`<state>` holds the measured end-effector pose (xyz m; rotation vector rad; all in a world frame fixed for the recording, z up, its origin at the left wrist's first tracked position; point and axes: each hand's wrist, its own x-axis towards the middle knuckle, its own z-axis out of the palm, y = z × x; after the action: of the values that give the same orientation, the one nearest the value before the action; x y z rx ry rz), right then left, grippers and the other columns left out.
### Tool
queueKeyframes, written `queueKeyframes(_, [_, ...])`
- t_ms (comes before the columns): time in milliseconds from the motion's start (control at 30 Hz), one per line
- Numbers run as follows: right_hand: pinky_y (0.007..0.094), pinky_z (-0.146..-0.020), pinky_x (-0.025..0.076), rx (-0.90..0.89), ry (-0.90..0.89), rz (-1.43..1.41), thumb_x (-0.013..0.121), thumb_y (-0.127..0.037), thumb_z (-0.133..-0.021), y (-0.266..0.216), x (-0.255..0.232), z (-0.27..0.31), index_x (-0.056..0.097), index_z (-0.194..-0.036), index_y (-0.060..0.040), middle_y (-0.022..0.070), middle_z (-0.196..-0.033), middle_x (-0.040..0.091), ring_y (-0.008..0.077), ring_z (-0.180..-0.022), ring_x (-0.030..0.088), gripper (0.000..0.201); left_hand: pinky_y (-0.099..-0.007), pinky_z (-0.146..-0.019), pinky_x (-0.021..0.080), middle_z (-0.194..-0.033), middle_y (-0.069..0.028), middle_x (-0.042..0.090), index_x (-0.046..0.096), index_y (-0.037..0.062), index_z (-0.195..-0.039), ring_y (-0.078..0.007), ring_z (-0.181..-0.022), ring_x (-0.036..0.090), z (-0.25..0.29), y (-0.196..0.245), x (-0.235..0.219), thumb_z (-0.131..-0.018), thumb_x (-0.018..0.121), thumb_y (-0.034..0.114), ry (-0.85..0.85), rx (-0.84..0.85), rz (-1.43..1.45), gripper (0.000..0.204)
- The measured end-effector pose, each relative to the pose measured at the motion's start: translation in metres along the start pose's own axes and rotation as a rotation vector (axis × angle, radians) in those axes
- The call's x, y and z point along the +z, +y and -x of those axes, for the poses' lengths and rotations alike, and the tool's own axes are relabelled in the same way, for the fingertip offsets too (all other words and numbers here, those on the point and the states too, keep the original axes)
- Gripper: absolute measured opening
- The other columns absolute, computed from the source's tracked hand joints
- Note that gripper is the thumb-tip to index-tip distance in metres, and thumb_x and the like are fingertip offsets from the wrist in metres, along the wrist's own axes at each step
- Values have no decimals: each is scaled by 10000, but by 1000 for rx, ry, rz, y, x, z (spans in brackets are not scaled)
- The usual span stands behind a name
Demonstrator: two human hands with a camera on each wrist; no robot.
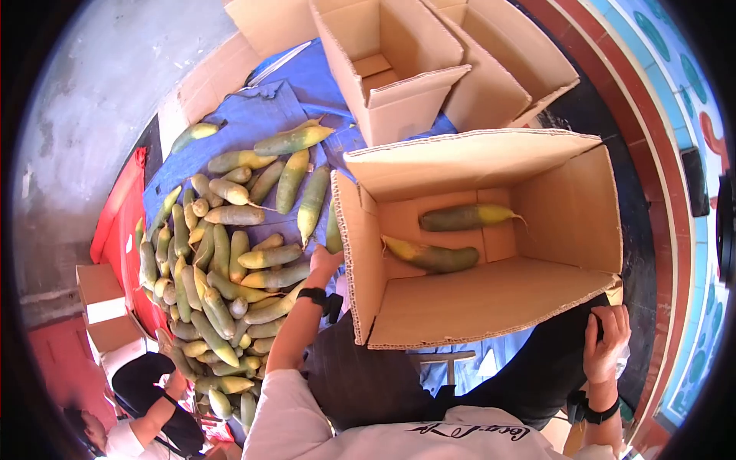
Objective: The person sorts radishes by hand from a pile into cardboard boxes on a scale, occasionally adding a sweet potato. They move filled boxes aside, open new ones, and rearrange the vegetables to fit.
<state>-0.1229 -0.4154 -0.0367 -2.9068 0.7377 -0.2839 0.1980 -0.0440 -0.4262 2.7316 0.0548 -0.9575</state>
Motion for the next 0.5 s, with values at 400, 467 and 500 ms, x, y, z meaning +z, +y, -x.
queueKeyframes(400, [400,-657,426,-26,123,-110,628,5,-740,13,0,20,585,-820,-19,122,-774,546,315,-740,528,94,-332,-691,512,-909,-112,621,540,-11,-1104,-210,-759,614,197,-10,-160,-933,537,309,-10,72,1376,362])
queueKeyframes(467, [395,-646,430,-24,156,-108,636,3,-738,16,0,22,583,-815,-23,117,-769,545,309,-731,530,96,-333,-683,509,-934,-106,618,538,0,-1118,-207,-785,613,233,-4,-187,-925,559,300,130,224,1413,358])
queueKeyframes(500, [393,-642,432,-30,168,-116,636,4,-736,17,0,23,584,-813,-24,115,-769,546,306,-728,531,97,-328,-681,508,-962,-105,615,532,2,-1138,-202,-823,614,250,2,-203,-912,585,297,164,323,1390,375])
